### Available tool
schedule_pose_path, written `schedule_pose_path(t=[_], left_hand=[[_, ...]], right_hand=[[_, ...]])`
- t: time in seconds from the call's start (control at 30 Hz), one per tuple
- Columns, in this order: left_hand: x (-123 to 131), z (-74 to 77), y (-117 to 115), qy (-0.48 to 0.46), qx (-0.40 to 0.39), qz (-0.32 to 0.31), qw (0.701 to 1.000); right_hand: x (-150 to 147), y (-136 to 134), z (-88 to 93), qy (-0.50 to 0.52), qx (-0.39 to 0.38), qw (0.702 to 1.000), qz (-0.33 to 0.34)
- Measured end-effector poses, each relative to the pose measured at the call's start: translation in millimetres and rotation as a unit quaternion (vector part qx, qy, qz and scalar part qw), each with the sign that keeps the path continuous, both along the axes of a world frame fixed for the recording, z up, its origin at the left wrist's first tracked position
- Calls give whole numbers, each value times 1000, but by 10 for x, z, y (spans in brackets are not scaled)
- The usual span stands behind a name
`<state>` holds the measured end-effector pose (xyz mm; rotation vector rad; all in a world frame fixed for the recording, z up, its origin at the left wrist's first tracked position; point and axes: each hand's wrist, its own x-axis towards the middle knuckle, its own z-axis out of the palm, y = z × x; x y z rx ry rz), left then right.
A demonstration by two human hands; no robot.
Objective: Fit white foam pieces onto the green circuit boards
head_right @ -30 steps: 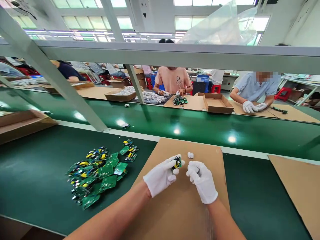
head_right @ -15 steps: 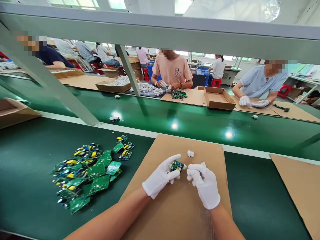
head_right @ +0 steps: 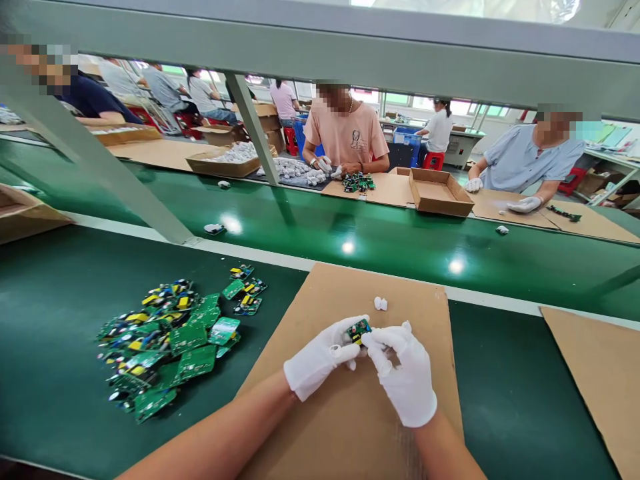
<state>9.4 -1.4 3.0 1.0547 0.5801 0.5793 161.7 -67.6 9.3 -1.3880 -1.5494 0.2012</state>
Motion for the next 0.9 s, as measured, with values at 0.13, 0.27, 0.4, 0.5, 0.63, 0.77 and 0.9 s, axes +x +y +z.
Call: schedule_pose_path(t=[0.13, 0.27, 0.4, 0.5, 0.63, 0.77, 0.9], left_hand=[[22, -43, -11, 18, 38, 52, 998], [35, -49, -41, 33, 49, 78, 995], [43, -32, -76, 52, 58, 96, 992], [47, -5, -110, 51, 62, 102, 992], [51, 59, -146, 57, 46, 81, 994], [59, 86, -142, 28, -25, 58, 998], [46, 70, -132, -1, -85, 59, 995]], right_hand=[[5, 4, -24, -56, 31, 998, -9], [16, 6, -37, -92, 38, 995, -17], [19, 9, -41, -144, 29, 989, -20], [13, 20, -62, -189, 53, 980, -13], [7, 40, -90, -204, 59, 977, -4], [20, 44, -95, -170, 34, 985, -11], [35, 46, -109, -141, 29, 989, -39]])
